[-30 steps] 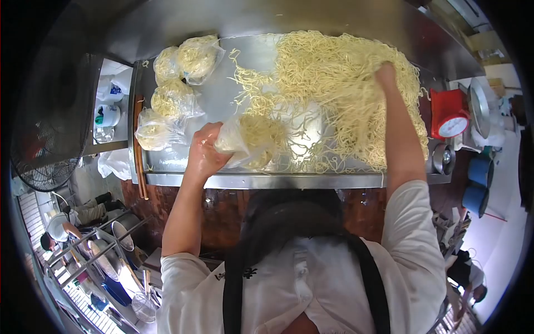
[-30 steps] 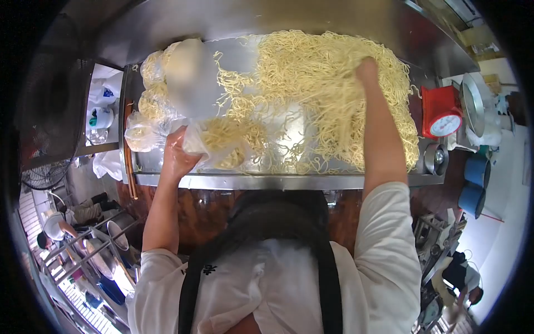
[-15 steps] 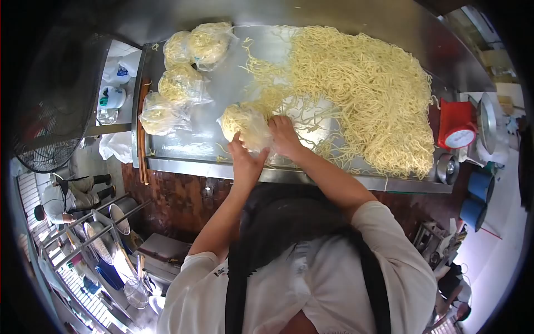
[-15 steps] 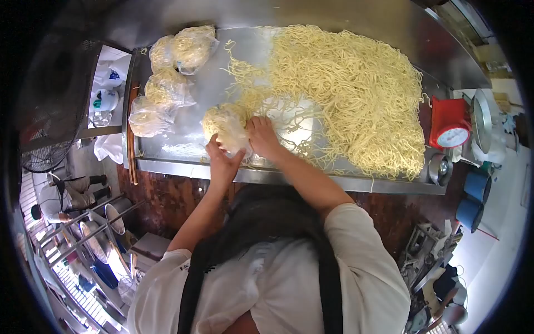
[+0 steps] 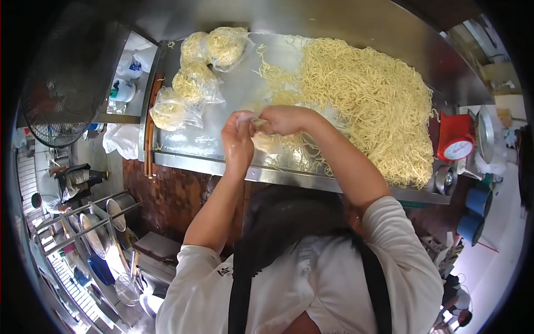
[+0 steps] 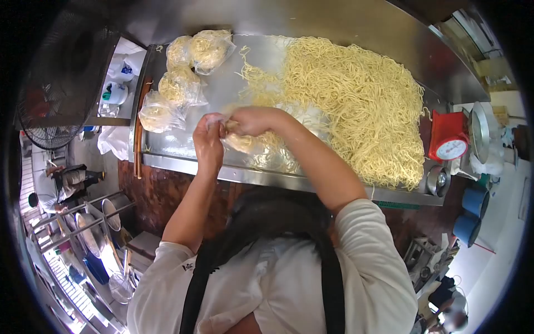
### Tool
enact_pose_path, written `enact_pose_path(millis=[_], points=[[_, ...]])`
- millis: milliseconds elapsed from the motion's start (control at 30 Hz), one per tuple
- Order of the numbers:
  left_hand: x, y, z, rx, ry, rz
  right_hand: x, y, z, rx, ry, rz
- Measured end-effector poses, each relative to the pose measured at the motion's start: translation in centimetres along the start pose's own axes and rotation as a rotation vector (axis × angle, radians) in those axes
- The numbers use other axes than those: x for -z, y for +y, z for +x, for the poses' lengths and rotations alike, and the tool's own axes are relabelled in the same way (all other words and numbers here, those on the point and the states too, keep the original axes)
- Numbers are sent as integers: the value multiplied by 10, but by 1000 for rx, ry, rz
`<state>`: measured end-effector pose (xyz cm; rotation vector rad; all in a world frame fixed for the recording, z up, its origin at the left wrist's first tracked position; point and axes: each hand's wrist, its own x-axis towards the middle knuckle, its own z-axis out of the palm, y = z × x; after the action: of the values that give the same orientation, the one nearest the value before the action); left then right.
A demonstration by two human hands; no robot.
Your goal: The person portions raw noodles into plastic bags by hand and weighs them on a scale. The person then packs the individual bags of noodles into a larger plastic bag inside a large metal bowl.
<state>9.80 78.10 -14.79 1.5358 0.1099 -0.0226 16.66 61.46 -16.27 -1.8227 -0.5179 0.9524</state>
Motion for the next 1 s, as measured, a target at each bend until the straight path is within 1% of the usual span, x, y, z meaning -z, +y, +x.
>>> enact_pose_path(millis=[33,133,167,267,300,333,400,433,500,567,600,633,667,733,767,800,867,933,967,1000], points=[[-5,12,-5,-65,-37,45,1,-13,5,-84,-41,192],[-2,13,-9,62,26,120,-20,13,22,-106,334,193],[3,-1,-4,116,59,-20,-24,8,16,-292,273,-208],[20,-25,-1,272,50,25,-46,36,-49,234,718,-467],[17,-25,-2,313,25,-7,-58,52,-53,99,802,-582],[15,-21,0,327,-18,57,-72,77,-50,-38,885,-697],[8,-11,0,354,-116,186,-97,107,-43,-46,960,-677],[3,-12,5,237,-226,344,-105,111,-28,97,952,-549],[-2,-13,6,8,-441,660,-105,114,-24,149,753,-363],[-3,-46,8,-152,-584,828,-66,113,-31,-21,413,-266],[-3,-62,9,-235,-655,904,-52,101,-43,-62,349,-103],[-1,-68,17,-221,-776,951,-34,80,-59,-101,284,57],[3,-66,20,-236,-737,908,-16,61,-73,-137,216,217],[16,-58,19,-247,-650,831,15,45,-103,-19,372,591],[20,-55,18,-203,-543,842,34,51,-114,73,422,752],[25,-54,16,-159,-503,840,54,60,-122,166,466,914],[38,-54,13,-68,-413,839,88,99,-118,-31,811,405],[37,-64,9,-23,-161,526,66,72,-108,-666,807,-395],[30,-68,10,-7,-41,364,53,54,-103,-971,761,-807],[23,-63,13,5,-81,355,39,41,-98,-768,686,-730]])
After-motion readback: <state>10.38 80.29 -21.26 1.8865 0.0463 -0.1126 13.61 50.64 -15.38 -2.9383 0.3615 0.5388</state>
